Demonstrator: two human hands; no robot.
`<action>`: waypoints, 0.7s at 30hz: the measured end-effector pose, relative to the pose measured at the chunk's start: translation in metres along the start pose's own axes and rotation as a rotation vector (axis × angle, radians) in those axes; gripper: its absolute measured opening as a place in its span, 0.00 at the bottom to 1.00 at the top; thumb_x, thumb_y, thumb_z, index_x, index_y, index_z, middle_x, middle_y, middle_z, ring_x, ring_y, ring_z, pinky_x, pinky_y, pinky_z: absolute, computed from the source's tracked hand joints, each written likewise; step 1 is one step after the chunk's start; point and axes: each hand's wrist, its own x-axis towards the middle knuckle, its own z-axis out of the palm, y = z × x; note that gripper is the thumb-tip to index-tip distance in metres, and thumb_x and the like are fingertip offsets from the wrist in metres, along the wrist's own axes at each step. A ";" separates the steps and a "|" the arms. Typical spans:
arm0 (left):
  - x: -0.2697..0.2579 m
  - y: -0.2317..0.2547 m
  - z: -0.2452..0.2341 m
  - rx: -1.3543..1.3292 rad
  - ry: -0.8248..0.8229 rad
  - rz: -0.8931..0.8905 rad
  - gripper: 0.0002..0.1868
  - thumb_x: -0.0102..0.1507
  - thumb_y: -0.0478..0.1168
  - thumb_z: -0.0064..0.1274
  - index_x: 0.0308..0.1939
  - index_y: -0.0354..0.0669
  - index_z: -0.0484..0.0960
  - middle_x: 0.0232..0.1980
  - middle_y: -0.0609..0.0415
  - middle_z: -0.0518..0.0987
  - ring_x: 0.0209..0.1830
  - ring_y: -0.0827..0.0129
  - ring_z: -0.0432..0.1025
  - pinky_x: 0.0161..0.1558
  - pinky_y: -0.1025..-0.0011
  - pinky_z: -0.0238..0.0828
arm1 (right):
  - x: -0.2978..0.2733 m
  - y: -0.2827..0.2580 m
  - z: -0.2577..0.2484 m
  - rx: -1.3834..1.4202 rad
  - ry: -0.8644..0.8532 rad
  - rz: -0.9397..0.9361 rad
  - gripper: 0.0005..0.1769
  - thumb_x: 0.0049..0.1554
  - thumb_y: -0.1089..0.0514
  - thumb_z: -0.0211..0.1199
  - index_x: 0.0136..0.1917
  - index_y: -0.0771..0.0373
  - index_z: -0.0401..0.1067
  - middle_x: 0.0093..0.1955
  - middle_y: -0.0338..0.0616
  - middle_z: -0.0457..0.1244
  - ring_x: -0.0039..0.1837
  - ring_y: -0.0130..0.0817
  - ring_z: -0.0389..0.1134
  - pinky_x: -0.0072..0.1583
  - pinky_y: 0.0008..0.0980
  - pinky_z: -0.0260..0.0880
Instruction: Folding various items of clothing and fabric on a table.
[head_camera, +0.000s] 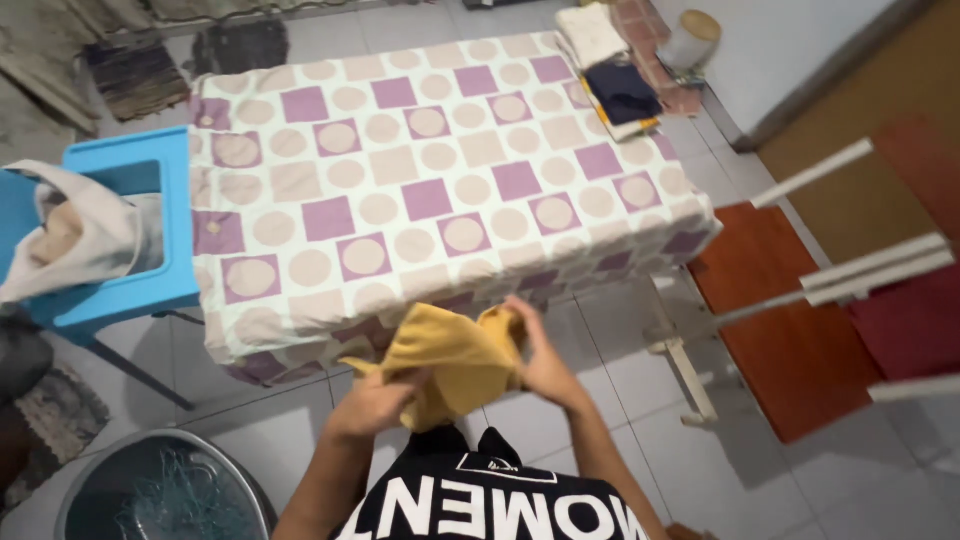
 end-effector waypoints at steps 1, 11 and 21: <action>0.001 0.034 -0.013 -0.196 0.142 -0.070 0.23 0.64 0.40 0.59 0.61 0.34 0.80 0.59 0.38 0.82 0.62 0.59 0.75 0.68 0.55 0.67 | 0.013 0.010 0.017 0.113 -0.074 0.000 0.59 0.45 0.53 0.74 0.82 0.52 0.46 0.85 0.50 0.41 0.82 0.55 0.43 0.77 0.56 0.50; 0.016 0.083 -0.095 -0.917 0.866 -0.327 0.24 0.62 0.35 0.52 0.62 0.29 0.78 0.64 0.42 0.80 0.65 0.58 0.73 0.68 0.62 0.68 | 0.113 0.002 0.068 -0.063 -0.565 0.159 0.14 0.51 0.64 0.59 0.51 0.60 0.76 0.52 0.30 0.68 0.54 0.20 0.64 0.53 0.26 0.68; -0.036 0.048 -0.168 -0.455 1.379 0.157 0.18 0.59 0.31 0.59 0.53 0.33 0.80 0.58 0.45 0.80 0.61 0.59 0.76 0.69 0.63 0.74 | 0.227 -0.051 0.004 -0.238 -0.199 0.169 0.12 0.65 0.58 0.55 0.51 0.56 0.80 0.34 0.31 0.63 0.34 0.20 0.54 0.37 0.21 0.51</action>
